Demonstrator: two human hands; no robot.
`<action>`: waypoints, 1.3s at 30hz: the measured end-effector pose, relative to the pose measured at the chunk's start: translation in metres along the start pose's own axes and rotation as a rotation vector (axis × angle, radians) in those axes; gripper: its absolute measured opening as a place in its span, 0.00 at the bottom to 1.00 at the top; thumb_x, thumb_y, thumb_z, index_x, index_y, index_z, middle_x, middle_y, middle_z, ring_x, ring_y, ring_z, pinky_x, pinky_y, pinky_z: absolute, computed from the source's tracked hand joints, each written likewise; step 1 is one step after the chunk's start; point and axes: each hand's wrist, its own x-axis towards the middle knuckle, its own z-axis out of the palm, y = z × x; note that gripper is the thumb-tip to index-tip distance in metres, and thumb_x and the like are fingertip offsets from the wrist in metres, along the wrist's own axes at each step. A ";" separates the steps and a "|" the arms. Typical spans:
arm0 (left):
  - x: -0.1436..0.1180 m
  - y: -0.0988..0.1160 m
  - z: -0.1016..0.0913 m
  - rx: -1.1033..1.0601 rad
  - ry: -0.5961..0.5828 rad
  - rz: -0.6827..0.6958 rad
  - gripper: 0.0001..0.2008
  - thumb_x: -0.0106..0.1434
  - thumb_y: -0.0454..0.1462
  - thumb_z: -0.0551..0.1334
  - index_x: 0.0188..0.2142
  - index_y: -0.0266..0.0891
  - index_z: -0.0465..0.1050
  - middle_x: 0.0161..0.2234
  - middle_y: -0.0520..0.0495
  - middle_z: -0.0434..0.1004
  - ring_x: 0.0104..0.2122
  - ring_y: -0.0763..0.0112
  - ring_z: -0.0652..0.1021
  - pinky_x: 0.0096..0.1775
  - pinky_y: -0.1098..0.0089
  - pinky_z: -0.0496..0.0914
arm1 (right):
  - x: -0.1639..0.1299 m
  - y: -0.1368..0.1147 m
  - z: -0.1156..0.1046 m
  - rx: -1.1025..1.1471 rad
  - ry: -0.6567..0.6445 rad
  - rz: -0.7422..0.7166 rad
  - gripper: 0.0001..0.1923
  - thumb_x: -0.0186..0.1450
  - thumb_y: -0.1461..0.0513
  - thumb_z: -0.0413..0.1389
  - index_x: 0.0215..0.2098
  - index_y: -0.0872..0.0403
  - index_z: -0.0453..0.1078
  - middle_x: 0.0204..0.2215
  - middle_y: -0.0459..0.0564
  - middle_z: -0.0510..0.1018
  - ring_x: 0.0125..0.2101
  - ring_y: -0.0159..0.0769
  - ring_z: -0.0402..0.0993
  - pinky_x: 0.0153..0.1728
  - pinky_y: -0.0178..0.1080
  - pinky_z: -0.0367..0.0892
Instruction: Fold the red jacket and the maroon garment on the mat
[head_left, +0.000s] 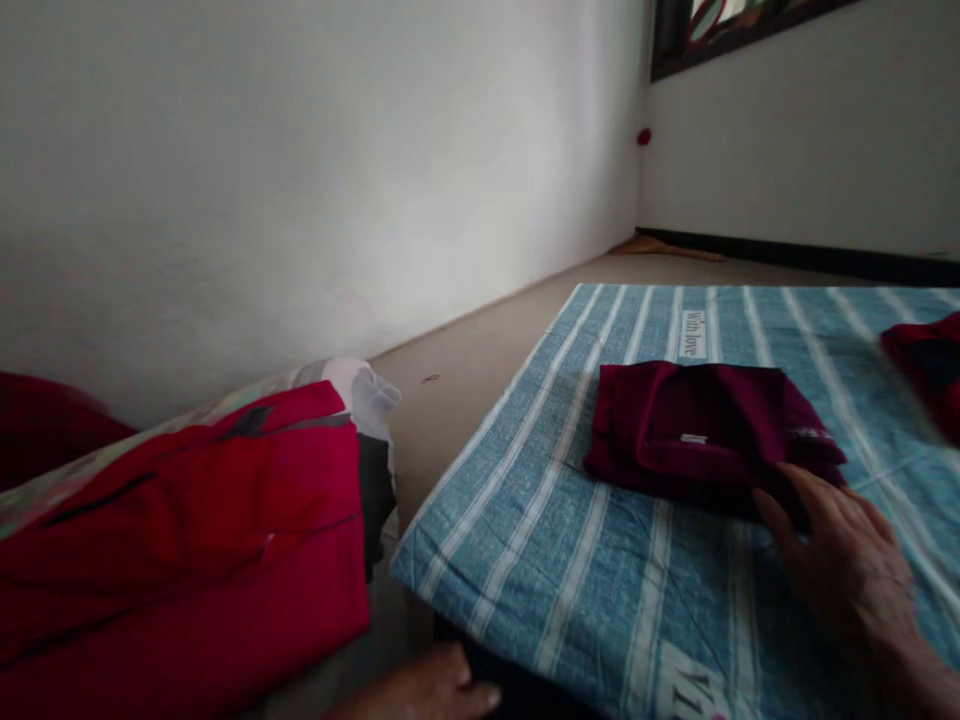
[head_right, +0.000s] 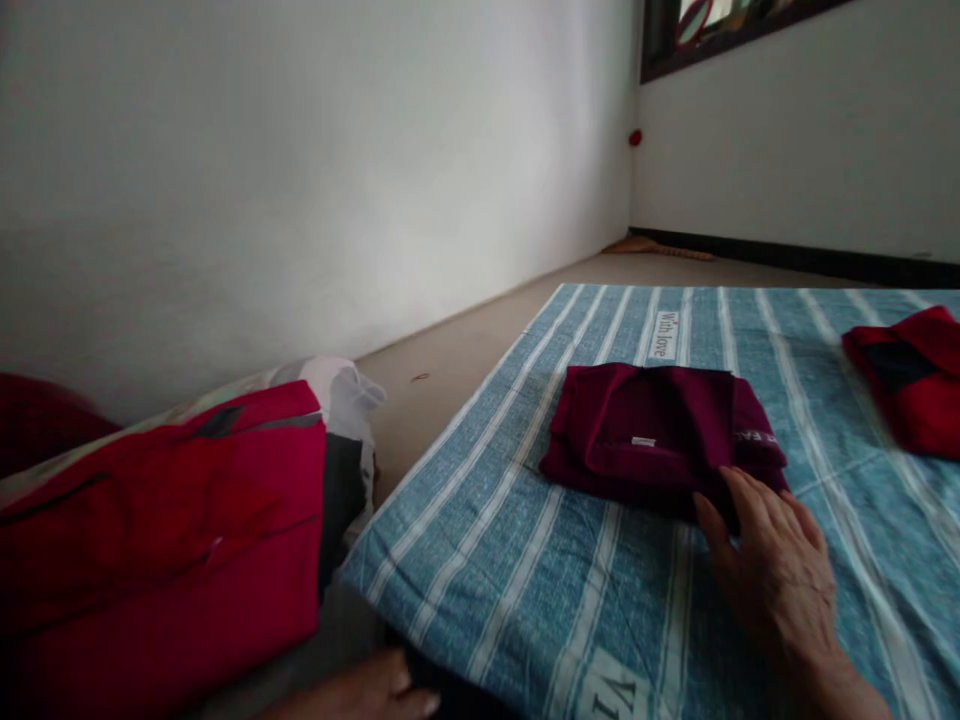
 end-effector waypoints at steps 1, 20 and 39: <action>0.001 -0.005 0.001 0.040 0.056 -0.031 0.22 0.61 0.49 0.55 0.17 0.38 0.66 0.16 0.54 0.66 0.19 0.75 0.69 0.22 0.74 0.61 | 0.000 -0.001 -0.002 -0.010 -0.006 0.008 0.30 0.66 0.46 0.35 0.49 0.56 0.66 0.42 0.58 0.76 0.44 0.48 0.71 0.49 0.49 0.62; -0.020 -0.049 -0.008 -0.495 0.361 -0.143 0.30 0.50 0.49 0.64 0.49 0.37 0.64 0.49 0.36 0.71 0.45 0.54 0.75 0.29 0.68 0.73 | -0.001 0.005 -0.009 -0.065 -0.080 0.029 0.34 0.64 0.45 0.34 0.51 0.58 0.66 0.42 0.62 0.76 0.44 0.52 0.71 0.46 0.49 0.62; 0.005 -0.067 0.005 -0.836 0.240 -0.122 0.31 0.41 0.41 0.66 0.46 0.38 0.65 0.44 0.42 0.74 0.41 0.53 0.76 0.28 0.67 0.71 | 0.000 0.003 -0.010 -0.053 -0.082 0.023 0.36 0.63 0.44 0.33 0.49 0.58 0.67 0.40 0.60 0.77 0.42 0.53 0.72 0.47 0.49 0.63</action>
